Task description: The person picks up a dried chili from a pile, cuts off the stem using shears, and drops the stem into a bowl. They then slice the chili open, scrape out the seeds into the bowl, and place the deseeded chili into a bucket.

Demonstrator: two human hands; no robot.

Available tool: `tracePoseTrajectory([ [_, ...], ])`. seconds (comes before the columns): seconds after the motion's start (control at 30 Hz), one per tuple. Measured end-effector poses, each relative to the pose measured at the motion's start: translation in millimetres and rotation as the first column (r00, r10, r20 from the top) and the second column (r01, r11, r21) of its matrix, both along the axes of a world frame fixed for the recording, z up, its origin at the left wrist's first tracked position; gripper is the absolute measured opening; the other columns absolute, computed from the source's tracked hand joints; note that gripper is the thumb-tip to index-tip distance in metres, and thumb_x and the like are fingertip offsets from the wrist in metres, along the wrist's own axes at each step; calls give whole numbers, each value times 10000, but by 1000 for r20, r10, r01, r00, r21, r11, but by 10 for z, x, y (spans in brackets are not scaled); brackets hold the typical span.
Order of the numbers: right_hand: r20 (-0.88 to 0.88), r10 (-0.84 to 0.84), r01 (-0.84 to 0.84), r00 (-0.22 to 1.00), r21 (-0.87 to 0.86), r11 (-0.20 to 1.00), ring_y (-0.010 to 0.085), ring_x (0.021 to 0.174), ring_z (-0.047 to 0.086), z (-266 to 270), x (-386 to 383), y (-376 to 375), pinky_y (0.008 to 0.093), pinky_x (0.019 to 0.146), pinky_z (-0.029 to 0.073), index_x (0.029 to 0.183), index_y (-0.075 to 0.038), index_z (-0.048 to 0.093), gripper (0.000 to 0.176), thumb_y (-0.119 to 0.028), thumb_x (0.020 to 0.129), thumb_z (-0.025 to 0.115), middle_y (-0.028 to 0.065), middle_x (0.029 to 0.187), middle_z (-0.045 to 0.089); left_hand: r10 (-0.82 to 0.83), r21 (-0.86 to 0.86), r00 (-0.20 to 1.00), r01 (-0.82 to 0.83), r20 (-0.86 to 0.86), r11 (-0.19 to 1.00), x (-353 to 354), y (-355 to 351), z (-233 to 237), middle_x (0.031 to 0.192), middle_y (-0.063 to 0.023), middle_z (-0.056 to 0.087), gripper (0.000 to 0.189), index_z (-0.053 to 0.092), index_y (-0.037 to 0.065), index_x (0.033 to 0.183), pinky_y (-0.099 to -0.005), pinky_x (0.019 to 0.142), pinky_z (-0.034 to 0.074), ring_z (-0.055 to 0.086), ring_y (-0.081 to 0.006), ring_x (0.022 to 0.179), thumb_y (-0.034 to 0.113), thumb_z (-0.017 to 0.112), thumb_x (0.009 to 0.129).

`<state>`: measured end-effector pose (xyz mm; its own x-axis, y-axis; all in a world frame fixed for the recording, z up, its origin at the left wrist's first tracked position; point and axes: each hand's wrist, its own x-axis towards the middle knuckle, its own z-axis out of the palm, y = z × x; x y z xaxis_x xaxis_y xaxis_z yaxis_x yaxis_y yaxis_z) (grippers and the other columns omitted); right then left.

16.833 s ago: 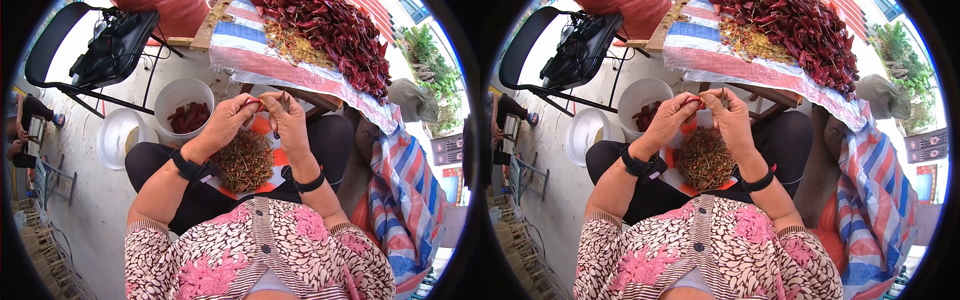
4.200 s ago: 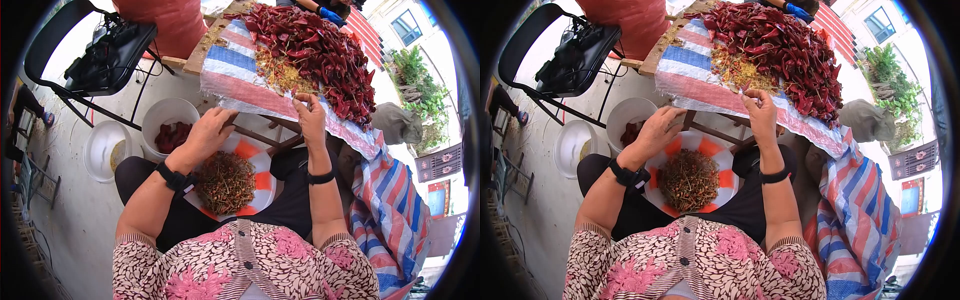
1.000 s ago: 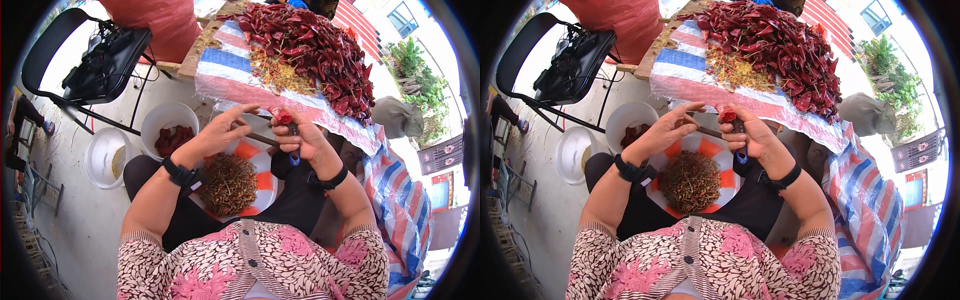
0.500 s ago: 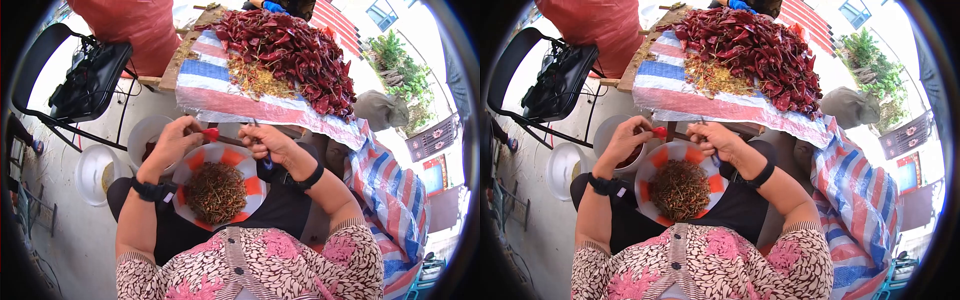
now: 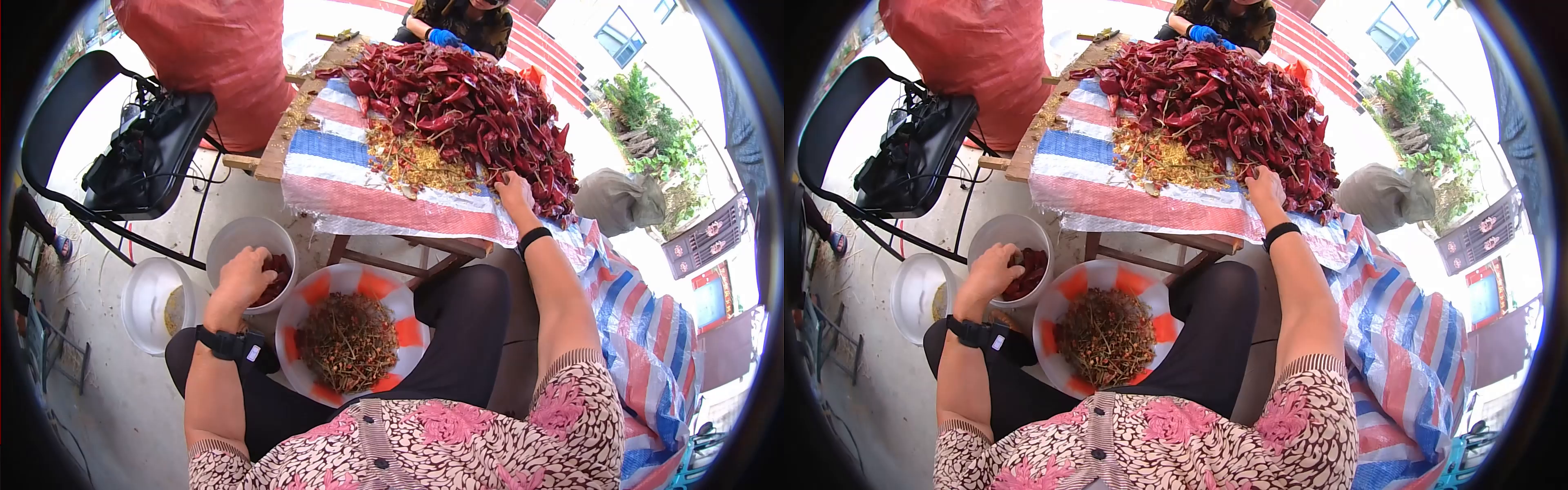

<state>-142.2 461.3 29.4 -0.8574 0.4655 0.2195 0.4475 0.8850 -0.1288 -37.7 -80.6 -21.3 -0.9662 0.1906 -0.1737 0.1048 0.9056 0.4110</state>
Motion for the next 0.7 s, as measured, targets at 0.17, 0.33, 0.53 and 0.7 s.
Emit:
tracePoseTrajectory([
  [0.17, -143, -68, 60, 987, -63, 996, 342, 1050, 612, 22, 38, -29, 454, 874, 484, 1205, -216, 604, 392, -421, 872, 571, 132, 1058, 653, -110, -15, 994, 110, -4, 994, -51, 127, -15, 1009, -165, 642, 286, 641, 64, 1031, -459, 830, 490, 612, -354, 976, 239, 645, 805],
  [0.33, -372, -119, -193, 921, -698, 690, 160, 545, 514, 60, 119, 232, 324, 487, 428, 1037, -131, 586, 194, -265, 898, 567, 87, 832, 682, -184, -6, 982, 184, -46, 983, -70, 275, -16, 969, -191, 662, 291, 650, 45, 1026, -451, 796, 498, 627, -368, 926, 228, 637, 799],
  [0.53, -269, -36, -251, 962, -930, 268, 38, 415, 361, 401, 408, -416, 206, 354, 283, 943, -58, 548, 156, -205, 933, 602, 82, 792, 653, -300, 244, 942, 329, -149, 912, -49, 490, 140, 924, -199, 662, 264, 644, 24, 1051, -440, 782, 501, 636, -363, 890, 157, 616, 825],
  [0.7, -165, 381, -273, 910, -929, 250, 21, 431, 366, 545, 840, -1551, 189, 374, 262, 1047, -26, 521, 217, -150, 902, 622, 66, 793, 656, -220, 552, 863, 467, -454, 691, -2, 771, 233, 1090, -137, 628, 372, 577, 53, 1178, -393, 857, 483, 592, -329, 1007, 81, 659, 816],
])
